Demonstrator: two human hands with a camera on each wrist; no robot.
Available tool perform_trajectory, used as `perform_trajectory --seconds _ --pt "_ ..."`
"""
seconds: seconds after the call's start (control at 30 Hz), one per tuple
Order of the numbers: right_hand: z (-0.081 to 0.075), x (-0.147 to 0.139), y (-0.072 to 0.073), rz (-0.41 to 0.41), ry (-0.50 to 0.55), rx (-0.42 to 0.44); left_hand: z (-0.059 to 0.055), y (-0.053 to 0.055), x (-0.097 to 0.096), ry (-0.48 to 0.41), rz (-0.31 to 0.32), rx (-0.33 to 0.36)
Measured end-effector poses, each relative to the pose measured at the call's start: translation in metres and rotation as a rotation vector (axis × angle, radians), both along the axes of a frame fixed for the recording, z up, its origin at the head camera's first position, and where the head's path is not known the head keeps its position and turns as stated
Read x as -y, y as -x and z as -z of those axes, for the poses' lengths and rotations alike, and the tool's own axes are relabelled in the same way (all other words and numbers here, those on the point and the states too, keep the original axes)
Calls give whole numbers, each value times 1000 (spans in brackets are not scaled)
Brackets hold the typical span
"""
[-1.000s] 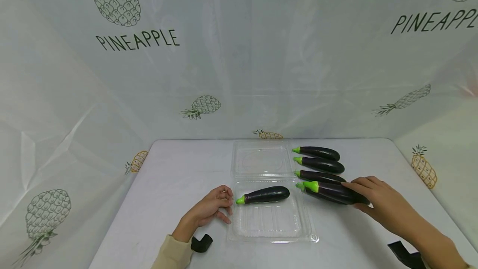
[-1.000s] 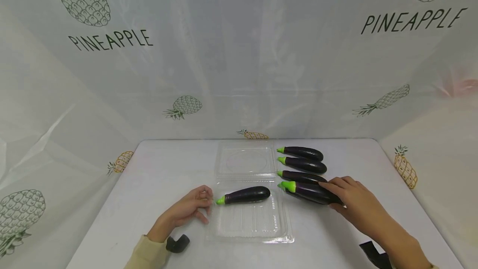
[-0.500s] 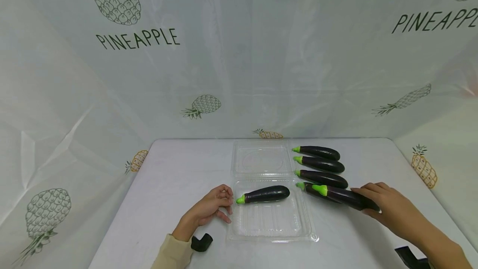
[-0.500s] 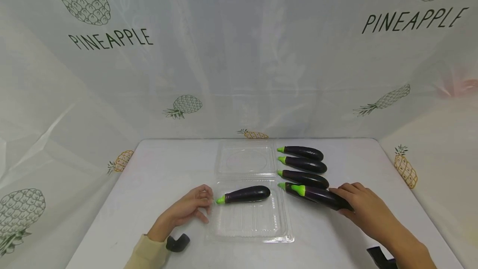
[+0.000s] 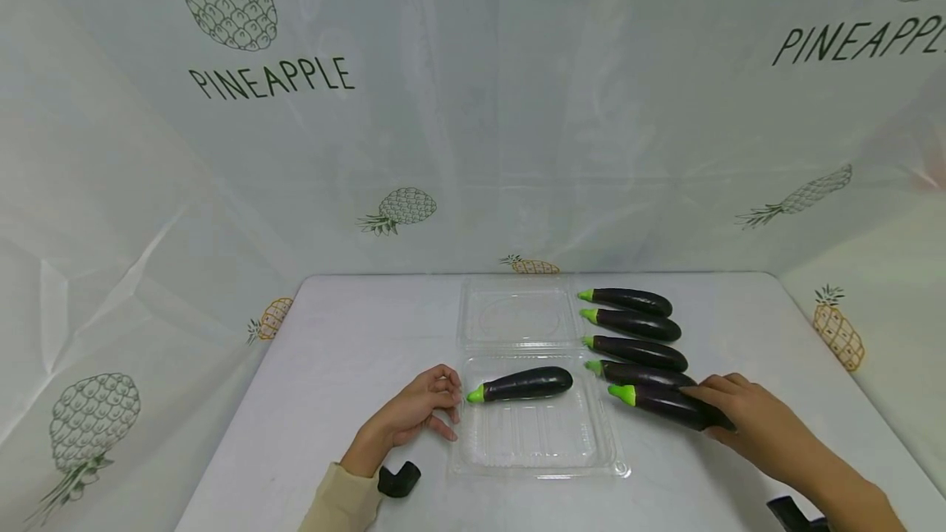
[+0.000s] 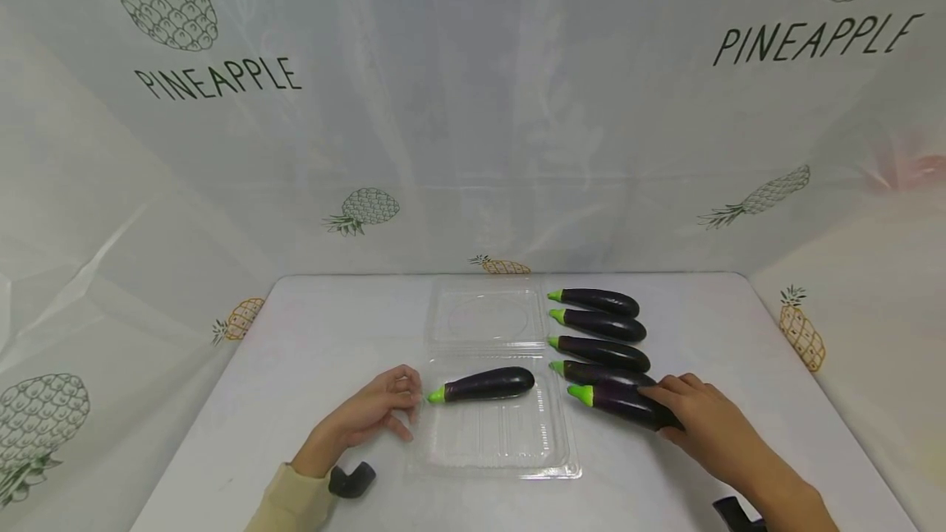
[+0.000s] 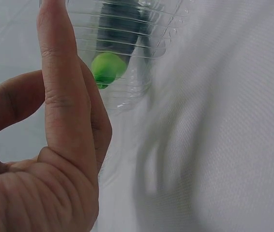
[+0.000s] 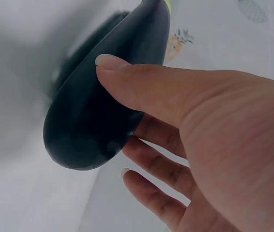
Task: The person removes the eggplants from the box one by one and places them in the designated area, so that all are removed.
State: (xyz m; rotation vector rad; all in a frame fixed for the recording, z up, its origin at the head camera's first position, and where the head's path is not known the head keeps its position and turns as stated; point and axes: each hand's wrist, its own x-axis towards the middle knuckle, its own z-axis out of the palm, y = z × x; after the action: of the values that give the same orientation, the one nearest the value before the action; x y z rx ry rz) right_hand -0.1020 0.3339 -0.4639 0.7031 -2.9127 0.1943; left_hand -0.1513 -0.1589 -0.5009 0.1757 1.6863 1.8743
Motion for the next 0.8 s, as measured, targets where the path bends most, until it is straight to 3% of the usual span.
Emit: perform_trajectory --seconds 0.37,0.8 --pt "14 13 3 -32 -31 -16 0 0 -1 3 -5 0" --pt "26 19 5 -77 -32 -108 0 0 0 -6 -3 2"
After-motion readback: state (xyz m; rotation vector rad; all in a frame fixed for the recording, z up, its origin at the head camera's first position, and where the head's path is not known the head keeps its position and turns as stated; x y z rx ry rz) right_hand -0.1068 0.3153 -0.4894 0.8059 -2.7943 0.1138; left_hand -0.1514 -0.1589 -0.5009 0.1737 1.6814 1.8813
